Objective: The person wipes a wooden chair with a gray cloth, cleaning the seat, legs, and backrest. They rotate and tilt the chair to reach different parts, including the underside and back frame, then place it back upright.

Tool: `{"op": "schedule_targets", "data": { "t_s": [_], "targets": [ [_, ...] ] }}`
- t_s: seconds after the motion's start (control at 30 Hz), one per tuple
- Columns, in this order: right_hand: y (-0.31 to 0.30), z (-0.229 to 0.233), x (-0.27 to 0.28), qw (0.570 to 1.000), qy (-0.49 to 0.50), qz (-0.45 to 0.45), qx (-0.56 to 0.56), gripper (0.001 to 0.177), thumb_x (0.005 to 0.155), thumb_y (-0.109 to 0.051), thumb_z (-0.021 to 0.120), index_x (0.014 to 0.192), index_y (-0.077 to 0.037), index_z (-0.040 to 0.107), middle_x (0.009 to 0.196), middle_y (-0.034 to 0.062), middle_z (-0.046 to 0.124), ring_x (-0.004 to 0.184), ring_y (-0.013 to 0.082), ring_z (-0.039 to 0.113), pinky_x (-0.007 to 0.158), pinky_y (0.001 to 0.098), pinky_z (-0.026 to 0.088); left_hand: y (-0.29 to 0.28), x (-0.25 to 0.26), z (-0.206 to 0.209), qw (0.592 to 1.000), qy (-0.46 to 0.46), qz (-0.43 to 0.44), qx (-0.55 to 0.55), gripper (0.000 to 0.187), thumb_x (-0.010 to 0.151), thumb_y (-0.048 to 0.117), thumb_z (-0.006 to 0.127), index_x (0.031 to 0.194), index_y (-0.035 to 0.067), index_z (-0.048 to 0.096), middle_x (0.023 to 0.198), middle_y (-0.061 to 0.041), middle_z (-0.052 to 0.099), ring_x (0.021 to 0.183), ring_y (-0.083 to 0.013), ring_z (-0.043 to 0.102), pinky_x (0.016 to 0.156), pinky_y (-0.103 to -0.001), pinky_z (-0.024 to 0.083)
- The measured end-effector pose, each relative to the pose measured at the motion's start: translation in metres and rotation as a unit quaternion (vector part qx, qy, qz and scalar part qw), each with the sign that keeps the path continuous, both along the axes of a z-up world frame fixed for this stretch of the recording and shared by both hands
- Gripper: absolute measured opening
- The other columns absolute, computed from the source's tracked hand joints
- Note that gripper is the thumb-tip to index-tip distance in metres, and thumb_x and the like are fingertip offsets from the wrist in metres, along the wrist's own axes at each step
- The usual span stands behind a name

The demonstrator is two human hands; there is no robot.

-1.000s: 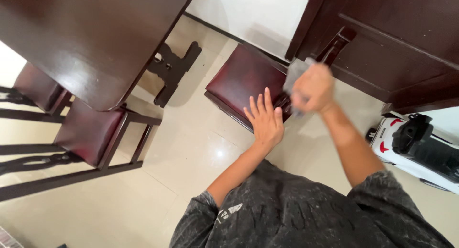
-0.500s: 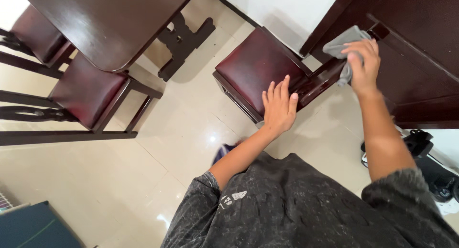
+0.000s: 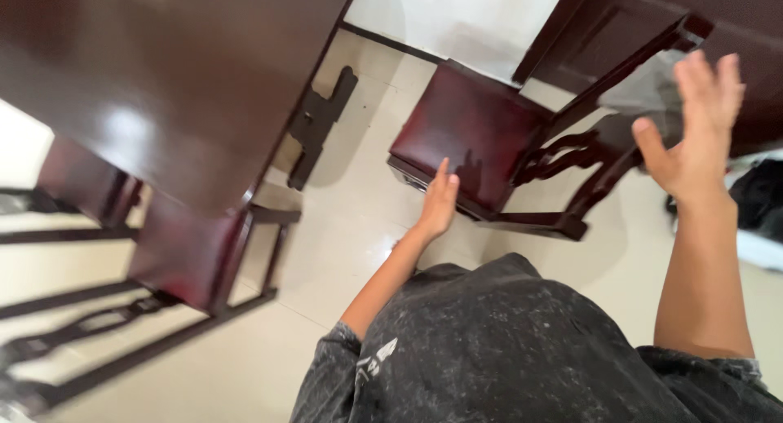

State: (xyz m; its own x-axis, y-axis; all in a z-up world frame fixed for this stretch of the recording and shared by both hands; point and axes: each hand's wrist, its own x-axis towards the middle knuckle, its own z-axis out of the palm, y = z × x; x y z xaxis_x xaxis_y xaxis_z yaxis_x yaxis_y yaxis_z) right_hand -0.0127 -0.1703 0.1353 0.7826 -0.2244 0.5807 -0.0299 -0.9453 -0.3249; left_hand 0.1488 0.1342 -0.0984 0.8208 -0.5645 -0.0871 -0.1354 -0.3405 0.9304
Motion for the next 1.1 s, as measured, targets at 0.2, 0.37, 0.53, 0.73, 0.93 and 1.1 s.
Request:
{"op": "schedule_targets", "data": {
  "t_s": [0.2,0.37,0.53,0.73,0.93,1.1],
  "targets": [
    [0.110,-0.010,0.049,0.995,-0.101,-0.006,0.022,0.051,0.105,-0.010,0.074,0.151,0.001,0.054,0.156,0.0167,0.057,0.157,0.0398,0.044,0.128,0.0516,0.034,0.082,0.101,-0.001,1.000,0.013,0.002,0.026,0.060,0.106,0.042,0.039,0.151,0.002,0.044,0.140,-0.028,0.059,0.133,-0.0398,0.054,0.113,-0.044,0.038],
    [0.141,-0.081,0.109,0.988,0.023,-0.052,0.141,0.059,0.096,-0.018,0.072,0.150,-0.005,0.051,0.149,0.0204,0.057,0.145,0.0428,0.047,0.122,0.0528,0.037,0.072,0.153,-0.019,0.997,0.063,0.011,-0.045,0.051,0.108,0.037,0.038,0.139,0.002,0.058,0.130,-0.022,0.068,0.126,-0.0320,0.062,0.110,-0.040,0.045],
    [0.120,-0.203,0.150,0.921,0.158,-0.133,0.330,0.084,0.090,-0.027,0.072,0.160,-0.009,0.032,0.146,0.0244,0.052,0.139,0.0405,0.046,0.114,0.0516,0.038,0.035,0.193,-0.063,0.999,0.025,-0.041,-0.013,0.042,0.106,0.030,0.048,0.133,0.002,0.062,0.127,-0.019,0.070,0.121,-0.0291,0.065,0.106,-0.037,0.047],
    [0.083,-0.336,0.175,0.782,0.249,-0.280,0.498,0.090,0.089,-0.032,0.072,0.162,-0.010,0.023,0.157,0.0235,0.040,0.145,0.0387,0.038,0.118,0.0476,0.035,0.010,0.232,-0.116,0.988,0.016,-0.074,0.134,0.041,0.098,0.030,0.061,0.132,0.007,0.063,0.123,-0.019,0.071,0.116,-0.0311,0.067,0.102,-0.038,0.050],
    [0.054,-0.393,0.176,0.704,0.264,-0.370,0.545,0.085,0.091,-0.031,0.068,0.161,-0.005,0.025,0.162,0.0243,0.031,0.149,0.0403,0.031,0.121,0.0463,0.030,-0.020,0.277,-0.145,0.966,0.002,-0.100,0.238,0.046,0.095,0.031,0.062,0.135,0.009,0.061,0.129,-0.018,0.069,0.122,-0.0329,0.064,0.106,-0.041,0.048],
    [0.065,-0.425,0.172,0.616,0.265,-0.412,0.616,0.079,0.097,-0.042,0.063,0.150,0.012,0.042,0.155,0.0322,0.046,0.147,0.0422,0.044,0.122,0.0433,0.037,-0.043,0.290,-0.181,0.952,-0.071,-0.104,0.280,0.073,0.092,0.036,0.069,0.149,-0.001,0.042,0.147,-0.028,0.048,0.136,-0.0421,0.045,0.114,-0.045,0.035]
  ]
}}
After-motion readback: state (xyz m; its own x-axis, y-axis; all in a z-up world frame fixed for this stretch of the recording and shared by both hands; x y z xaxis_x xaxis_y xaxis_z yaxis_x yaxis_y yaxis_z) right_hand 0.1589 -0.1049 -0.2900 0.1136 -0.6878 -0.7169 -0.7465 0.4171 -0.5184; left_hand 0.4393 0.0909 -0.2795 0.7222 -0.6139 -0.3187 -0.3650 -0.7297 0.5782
